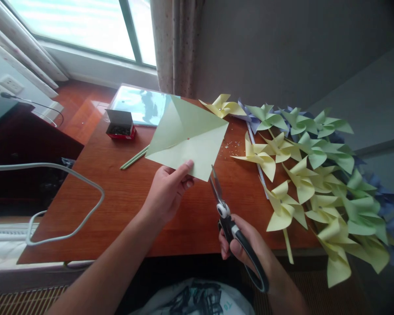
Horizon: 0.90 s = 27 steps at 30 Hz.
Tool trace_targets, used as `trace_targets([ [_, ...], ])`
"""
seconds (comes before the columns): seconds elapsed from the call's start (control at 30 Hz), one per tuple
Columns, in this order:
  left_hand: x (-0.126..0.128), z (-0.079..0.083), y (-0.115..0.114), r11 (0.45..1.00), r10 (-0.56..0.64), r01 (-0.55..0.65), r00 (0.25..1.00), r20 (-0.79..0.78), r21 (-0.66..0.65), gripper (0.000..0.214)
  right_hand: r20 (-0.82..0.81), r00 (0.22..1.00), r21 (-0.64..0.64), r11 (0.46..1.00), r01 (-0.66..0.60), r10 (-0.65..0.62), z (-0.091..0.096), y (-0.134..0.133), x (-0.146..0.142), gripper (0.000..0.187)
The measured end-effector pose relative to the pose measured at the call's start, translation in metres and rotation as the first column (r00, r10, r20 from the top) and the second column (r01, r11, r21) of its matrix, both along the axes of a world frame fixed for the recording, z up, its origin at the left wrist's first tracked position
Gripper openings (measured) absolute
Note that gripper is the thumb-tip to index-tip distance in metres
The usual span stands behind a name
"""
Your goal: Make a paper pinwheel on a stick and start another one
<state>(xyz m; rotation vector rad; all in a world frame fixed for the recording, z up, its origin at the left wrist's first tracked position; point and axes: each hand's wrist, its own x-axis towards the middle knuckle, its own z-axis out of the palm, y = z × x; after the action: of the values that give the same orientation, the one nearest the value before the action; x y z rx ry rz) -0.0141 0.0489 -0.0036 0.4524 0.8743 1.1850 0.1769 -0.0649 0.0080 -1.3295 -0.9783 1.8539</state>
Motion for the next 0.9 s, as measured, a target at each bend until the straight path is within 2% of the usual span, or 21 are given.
trace_targets([
  [0.5,0.003,0.0017,-0.0036,0.997,0.002,0.016,0.975,-0.221,0.078,0.025,0.036,0.999,-0.009,1.0,-0.028,0.028,0.0002,0.0029,0.0021,0.054],
  [0.9,0.0042,0.0014,-0.0043,0.995,-0.012,0.037,0.963,-0.27,0.091,0.026,0.046,0.998,-0.008,0.999,-0.034,0.034,0.0013,0.0062,0.0014,0.055],
])
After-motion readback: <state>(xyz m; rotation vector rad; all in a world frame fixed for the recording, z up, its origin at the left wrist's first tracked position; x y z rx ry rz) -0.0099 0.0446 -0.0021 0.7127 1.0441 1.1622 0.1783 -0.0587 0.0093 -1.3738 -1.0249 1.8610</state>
